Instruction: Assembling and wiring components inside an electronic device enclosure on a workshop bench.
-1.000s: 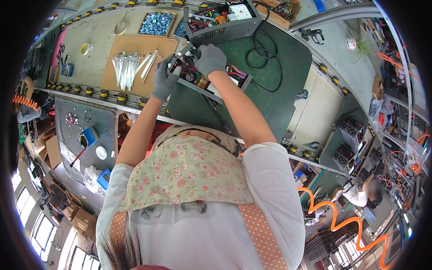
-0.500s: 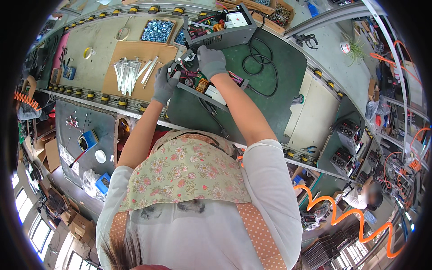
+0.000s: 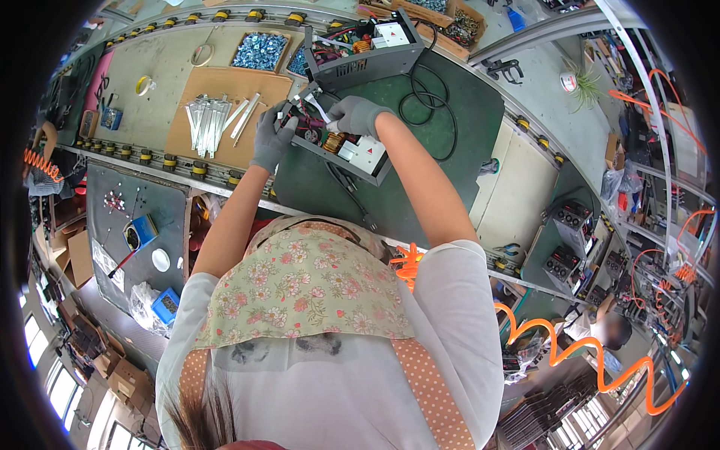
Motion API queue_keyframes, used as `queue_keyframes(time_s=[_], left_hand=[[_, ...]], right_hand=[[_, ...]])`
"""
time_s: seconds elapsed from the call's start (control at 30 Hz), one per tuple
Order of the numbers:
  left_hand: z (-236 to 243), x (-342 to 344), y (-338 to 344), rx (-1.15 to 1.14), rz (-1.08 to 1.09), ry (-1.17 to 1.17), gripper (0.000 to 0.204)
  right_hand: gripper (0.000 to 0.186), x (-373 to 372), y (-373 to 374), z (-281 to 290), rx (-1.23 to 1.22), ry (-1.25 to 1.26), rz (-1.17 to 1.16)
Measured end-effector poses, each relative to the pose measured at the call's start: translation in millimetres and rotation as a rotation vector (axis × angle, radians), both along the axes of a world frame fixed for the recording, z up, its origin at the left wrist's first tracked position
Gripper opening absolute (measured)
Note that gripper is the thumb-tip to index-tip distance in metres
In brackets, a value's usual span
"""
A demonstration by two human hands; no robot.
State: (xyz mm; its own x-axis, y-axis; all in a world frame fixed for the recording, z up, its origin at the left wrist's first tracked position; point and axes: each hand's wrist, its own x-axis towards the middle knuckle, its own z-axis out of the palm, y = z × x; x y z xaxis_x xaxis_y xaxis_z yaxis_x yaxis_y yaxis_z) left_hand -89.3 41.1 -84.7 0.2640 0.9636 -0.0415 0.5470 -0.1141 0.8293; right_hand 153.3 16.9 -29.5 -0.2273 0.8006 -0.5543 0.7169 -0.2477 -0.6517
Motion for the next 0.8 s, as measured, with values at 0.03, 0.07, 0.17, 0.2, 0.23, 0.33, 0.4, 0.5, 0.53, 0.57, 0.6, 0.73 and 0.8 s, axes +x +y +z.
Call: queue_keyframes(time_s=[0.03, 0.07, 0.17, 0.2, 0.23, 0.33, 0.4, 0.5, 0.53, 0.57, 0.6, 0.73, 0.8], left_hand=[[-0.7, -0.3, -0.4, 0.000, 0.004, 0.000, 0.053], [-0.7, 0.6, -1.5, 0.000, 0.010, 0.013, 0.053], [1.0, 1.5, -1.8, -0.005, 0.017, 0.032, 0.053], [2.9, 1.8, -1.6, -0.008, 0.011, 0.037, 0.053], [4.6, 2.0, -1.9, -0.011, 0.017, 0.039, 0.053], [6.7, 1.7, -1.4, -0.013, 0.019, 0.045, 0.053], [8.3, 1.9, -2.0, -0.013, 0.017, 0.010, 0.053], [2.3, 1.8, -1.6, 0.014, 0.015, 0.063, 0.053], [0.2, 0.9, -1.6, 0.012, 0.019, 0.063, 0.053], [0.3, 1.1, -1.7, 0.016, 0.019, 0.046, 0.053], [0.5, 1.5, -1.6, 0.021, 0.018, 0.027, 0.053], [0.0, -1.1, -0.8, 0.018, -0.002, 0.008, 0.053], [-1.3, -1.1, 0.4, 0.043, -0.003, -0.011, 0.052]], right_hand=[[0.031, 3.7, 1.7, -0.2, 0.008, -0.067, 0.021], [0.033, 7.0, 2.9, 0.8, 0.016, -0.135, 0.041], [0.030, 18.3, 7.2, -21.6, 0.299, -0.079, -0.003], [0.027, 18.0, 8.1, -28.2, 0.348, -0.072, -0.037], [0.027, 15.9, 9.6, -35.5, 0.345, -0.069, -0.031], [0.024, 10.9, 18.8, -53.9, 0.425, -0.126, -0.023], [0.024, 8.3, 24.3, -59.8, 0.433, -0.248, 0.045], [0.024, 9.3, 33.4, -64.1, 0.387, -0.271, 0.080], [0.024, 9.6, 37.1, -65.1, 0.385, -0.270, 0.084], [0.024, 10.1, 39.3, -65.5, 0.417, -0.284, 0.136], [0.024, 10.6, 40.1, -66.1, 0.449, -0.299, 0.188], [0.024, 10.0, 42.6, -62.0, 0.492, -0.310, 0.277], [0.023, 8.5, 46.3, -58.5, 0.531, -0.355, 0.421]])
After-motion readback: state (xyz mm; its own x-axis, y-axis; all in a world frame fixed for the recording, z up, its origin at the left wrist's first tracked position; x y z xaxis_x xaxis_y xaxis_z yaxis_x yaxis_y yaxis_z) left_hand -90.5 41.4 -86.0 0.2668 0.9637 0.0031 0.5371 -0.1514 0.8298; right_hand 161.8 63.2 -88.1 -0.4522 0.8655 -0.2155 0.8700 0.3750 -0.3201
